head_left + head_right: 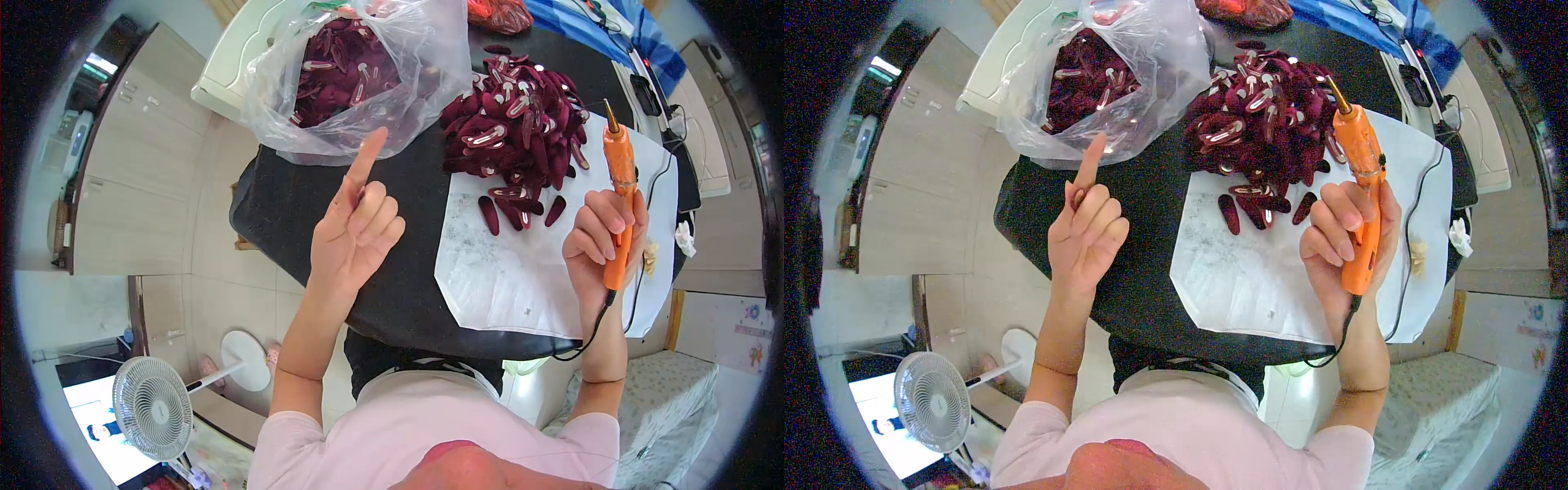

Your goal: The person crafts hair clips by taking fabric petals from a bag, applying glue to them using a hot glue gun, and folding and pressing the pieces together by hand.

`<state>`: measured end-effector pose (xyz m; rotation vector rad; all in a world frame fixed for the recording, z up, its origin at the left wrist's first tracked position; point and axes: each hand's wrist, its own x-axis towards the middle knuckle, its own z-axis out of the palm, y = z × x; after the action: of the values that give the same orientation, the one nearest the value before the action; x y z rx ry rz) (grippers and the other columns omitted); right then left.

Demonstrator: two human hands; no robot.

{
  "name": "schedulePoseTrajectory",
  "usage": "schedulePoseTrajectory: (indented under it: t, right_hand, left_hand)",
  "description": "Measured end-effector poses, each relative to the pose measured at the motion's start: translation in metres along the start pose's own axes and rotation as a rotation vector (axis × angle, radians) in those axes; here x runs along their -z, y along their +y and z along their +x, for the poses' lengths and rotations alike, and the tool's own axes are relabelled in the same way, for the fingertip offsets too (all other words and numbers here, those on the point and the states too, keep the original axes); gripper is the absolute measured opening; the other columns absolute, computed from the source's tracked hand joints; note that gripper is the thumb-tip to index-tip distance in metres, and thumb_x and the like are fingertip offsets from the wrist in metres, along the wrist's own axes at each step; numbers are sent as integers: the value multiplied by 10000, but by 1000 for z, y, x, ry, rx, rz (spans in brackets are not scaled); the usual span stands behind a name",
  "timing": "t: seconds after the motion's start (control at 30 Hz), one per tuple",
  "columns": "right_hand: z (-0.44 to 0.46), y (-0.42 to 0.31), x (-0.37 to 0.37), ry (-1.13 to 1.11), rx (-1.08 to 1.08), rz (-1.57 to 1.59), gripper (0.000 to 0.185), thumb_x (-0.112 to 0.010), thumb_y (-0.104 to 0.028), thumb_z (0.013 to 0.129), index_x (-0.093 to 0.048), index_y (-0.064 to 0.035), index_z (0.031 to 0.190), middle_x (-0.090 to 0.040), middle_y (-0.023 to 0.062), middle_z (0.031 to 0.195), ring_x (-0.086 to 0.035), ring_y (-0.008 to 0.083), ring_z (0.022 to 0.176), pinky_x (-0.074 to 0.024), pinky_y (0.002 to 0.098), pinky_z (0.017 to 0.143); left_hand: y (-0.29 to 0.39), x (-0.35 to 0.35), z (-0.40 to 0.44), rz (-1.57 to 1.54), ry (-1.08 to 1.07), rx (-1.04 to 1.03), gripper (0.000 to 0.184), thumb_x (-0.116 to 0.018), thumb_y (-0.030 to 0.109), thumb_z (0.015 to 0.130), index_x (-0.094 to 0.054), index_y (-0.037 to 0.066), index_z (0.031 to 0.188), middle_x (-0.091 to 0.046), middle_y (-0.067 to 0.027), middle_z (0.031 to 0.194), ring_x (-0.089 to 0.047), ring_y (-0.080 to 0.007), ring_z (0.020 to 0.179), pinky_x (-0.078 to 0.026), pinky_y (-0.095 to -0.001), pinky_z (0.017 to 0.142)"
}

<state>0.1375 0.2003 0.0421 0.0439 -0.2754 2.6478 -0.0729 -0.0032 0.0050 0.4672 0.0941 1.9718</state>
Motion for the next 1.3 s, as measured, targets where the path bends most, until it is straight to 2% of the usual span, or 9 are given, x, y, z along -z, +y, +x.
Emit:
schedulePoseTrajectory:
  t: [0.5, 0.6, 0.63, 0.73, 0.77, 0.93, 1.07, 1.27, 1.3]
  right_hand:
    - [1, 1, 2, -24, -20, -65, 304, -440, -312, 973, -469, -82, 776, -465, 39, 732, -407, 106, 512, -351, 240, 461]
    - [-2, 8, -7, 144, 120, -515, 283, -497, -339, 941, -454, -87, 818, -439, 34, 751, -408, 97, 544, -338, 235, 463]
    - [-5, 11, -11, 161, 158, -710, 218, -590, -244, 869, -432, -97, 834, -489, 50, 838, -452, 96, 621, -368, 225, 509]
    - [-7, 31, -16, 296, 305, -1212, 213, -624, -78, 783, -416, -106, 822, -545, 83, 942, -489, 101, 689, -402, 217, 572]
    - [-9, 31, -9, 251, 306, -1282, 258, -601, 38, 727, -416, -111, 831, -566, 108, 1025, -507, 97, 744, -427, 224, 622]
    - [-20, 37, -14, 35, 146, -1362, 262, -646, 59, 758, -461, -90, 868, -599, 75, 1005, -518, 88, 779, -443, 228, 675]
    - [-22, 38, 1, -47, 45, -1421, 386, -724, 39, 752, -579, -20, 1105, -650, 29, 964, -561, 63, 756, -475, 212, 685]
    - [-22, 44, 6, -241, 60, -1348, 317, -741, 36, 731, -575, -39, 991, -651, 52, 946, -634, 116, 821, -499, 243, 734]
    - [-23, 44, 2, -203, 31, -1384, 297, -740, 30, 735, -575, -42, 971, -646, 50, 926, -640, 127, 825, -498, 248, 730]
  left_hand:
    - [3, 6, -1, -231, -17, 13, 474, -335, 213, 1024, -233, 65, 1463, -366, 7, 652, -364, -109, 593, -347, -267, 595]
    - [1, 8, -1, -171, 41, 53, 448, -374, 153, 1005, -297, 62, 1437, -363, 8, 654, -372, -108, 598, -344, -259, 589]
    - [0, 6, -2, -183, 102, 89, 406, -382, 136, 997, -340, 54, 1393, -371, 5, 660, -382, -114, 597, -346, -261, 592]
    - [-13, -6, -3, -243, 265, 213, 293, -403, 96, 979, -446, 37, 1262, -390, 1, 675, -406, -122, 597, -352, -260, 595]
    - [-22, -10, -8, -283, 321, 265, 258, -407, 90, 976, -466, 35, 1221, -392, 3, 678, -409, -118, 599, -352, -254, 593]
    - [-59, -32, -31, -406, 426, 479, 200, -459, 62, 949, -547, 92, 1126, -435, 12, 744, -425, -84, 596, -358, -233, 594]
    - [-73, -41, -41, -445, 422, 525, 219, -437, 41, 954, -529, 95, 1145, -439, 6, 790, -429, -59, 558, -352, -202, 564]
    - [-80, -54, -46, -556, 507, 469, 295, -346, 30, 971, -426, -10, 1252, -431, -28, 829, -455, -74, 535, -366, -219, 524]
    - [-82, -57, -45, -525, 497, 478, 300, -358, 18, 967, -419, 27, 1261, -436, -15, 828, -449, -55, 531, -362, -205, 522]
